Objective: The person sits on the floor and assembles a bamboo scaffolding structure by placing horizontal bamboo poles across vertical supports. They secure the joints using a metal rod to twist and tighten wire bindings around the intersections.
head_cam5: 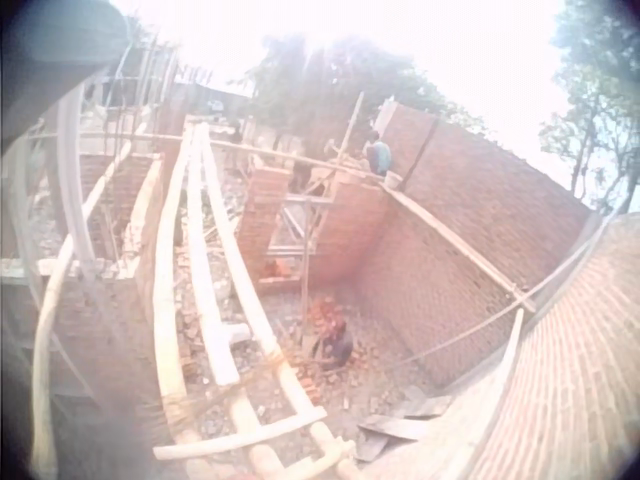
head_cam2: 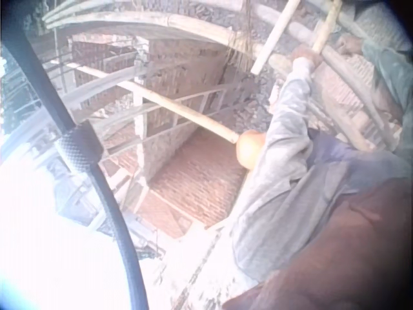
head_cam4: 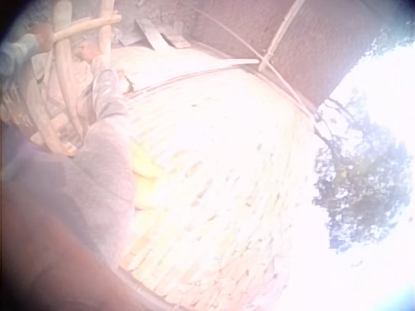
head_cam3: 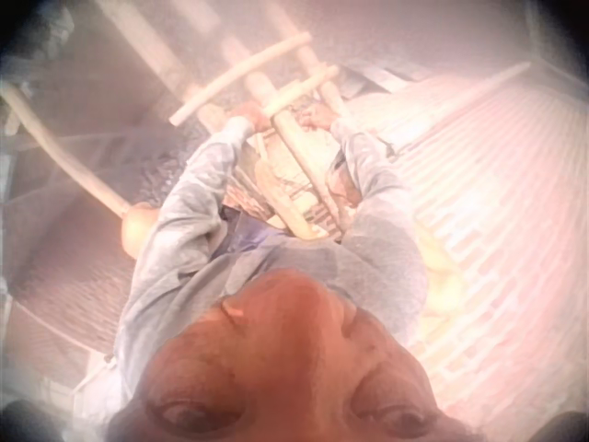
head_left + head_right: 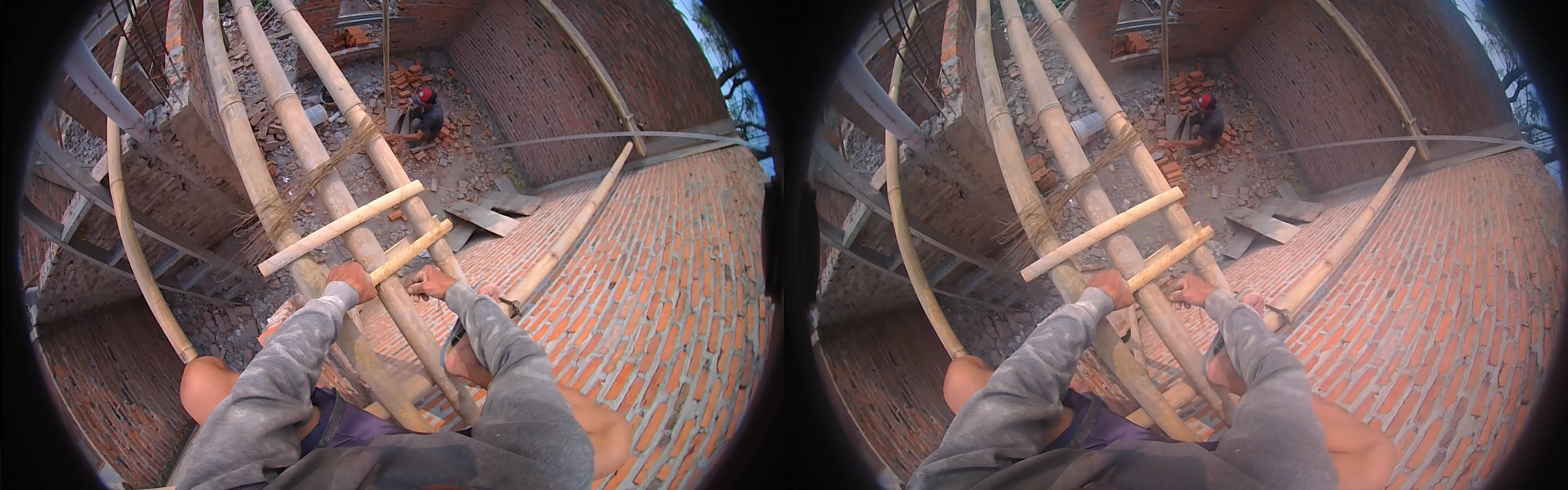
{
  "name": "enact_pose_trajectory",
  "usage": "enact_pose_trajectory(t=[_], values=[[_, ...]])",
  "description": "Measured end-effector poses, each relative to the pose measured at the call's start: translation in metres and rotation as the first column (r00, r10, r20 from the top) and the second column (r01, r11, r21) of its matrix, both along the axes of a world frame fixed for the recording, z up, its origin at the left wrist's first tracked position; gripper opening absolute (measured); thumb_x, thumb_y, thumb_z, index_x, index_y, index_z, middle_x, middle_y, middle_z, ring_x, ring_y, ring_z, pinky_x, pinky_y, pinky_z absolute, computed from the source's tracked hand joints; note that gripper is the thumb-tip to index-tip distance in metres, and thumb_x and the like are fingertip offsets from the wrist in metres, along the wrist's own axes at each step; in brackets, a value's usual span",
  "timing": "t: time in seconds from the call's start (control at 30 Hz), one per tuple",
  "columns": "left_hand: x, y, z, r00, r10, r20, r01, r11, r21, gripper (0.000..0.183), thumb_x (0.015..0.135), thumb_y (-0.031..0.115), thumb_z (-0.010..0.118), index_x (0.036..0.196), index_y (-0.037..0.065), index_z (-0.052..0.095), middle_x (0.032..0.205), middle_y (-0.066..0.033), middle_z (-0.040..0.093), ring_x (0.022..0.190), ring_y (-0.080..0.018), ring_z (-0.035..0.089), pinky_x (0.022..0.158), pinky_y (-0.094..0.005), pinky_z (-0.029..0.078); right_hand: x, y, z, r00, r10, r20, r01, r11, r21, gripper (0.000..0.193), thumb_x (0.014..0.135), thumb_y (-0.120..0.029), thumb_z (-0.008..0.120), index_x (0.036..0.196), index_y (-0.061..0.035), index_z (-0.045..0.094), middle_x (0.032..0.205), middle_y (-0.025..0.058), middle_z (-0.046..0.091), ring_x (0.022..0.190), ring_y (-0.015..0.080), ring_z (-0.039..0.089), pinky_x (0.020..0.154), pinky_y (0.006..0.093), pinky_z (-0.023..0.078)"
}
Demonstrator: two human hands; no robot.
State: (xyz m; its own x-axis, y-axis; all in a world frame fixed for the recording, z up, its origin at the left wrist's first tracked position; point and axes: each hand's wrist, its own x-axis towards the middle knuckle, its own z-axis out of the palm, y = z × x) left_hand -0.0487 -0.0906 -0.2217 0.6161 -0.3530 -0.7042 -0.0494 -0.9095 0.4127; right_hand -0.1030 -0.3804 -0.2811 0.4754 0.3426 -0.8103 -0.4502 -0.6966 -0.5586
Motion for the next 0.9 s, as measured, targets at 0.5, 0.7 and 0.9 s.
enact_pose_trajectory(t=[0.5,0.7,0.9], values=[[0.005,-0.004,0.013,0.997,0.03,-0.07,-0.027,0.999,0.031,0.046,0.081,0.033,0.075,0.111,-0.001,0.078,0.121,-0.0258,0.074,0.116,-0.0399,0.071,0.1,-0.045,0.057,-0.017,0.015,-0.04,0.981,-0.072,0.182,0.065,0.997,0.044,0.054,0.093,-0.009,0.061,0.147,-0.013,0.064,0.098,0.0118,0.077,0.075,0.0174,0.07,0.069,0.0367,0.058],[0.003,-0.003,0.001,0.997,0.047,-0.058,-0.045,0.998,0.032,0.045,0.082,0.03,0.074,0.113,-0.003,0.077,0.122,-0.0288,0.072,0.118,-0.0422,0.069,0.101,-0.0452,0.056,-0.028,0.019,-0.059,0.939,-0.178,0.293,0.145,0.981,0.13,0.046,0.095,-0.002,0.054,0.14,-0.0031,0.065,0.109,0.0086,0.073,0.069,0.015,0.067,0.06,0.0329,0.056],[0.004,-0.003,0.009,0.999,0.03,-0.035,-0.029,0.999,0.031,0.046,0.082,0.032,0.075,0.112,-0.003,0.077,0.122,-0.0293,0.072,0.118,-0.042,0.069,0.102,-0.0447,0.056,-0.022,0.026,-0.045,0.773,-0.63,-0.069,0.629,0.749,0.208,0.041,0.095,0.001,0.053,0.132,-0.0041,0.07,0.101,0.0046,0.07,0.061,0.0117,0.061,0.051,0.0289,0.051]])
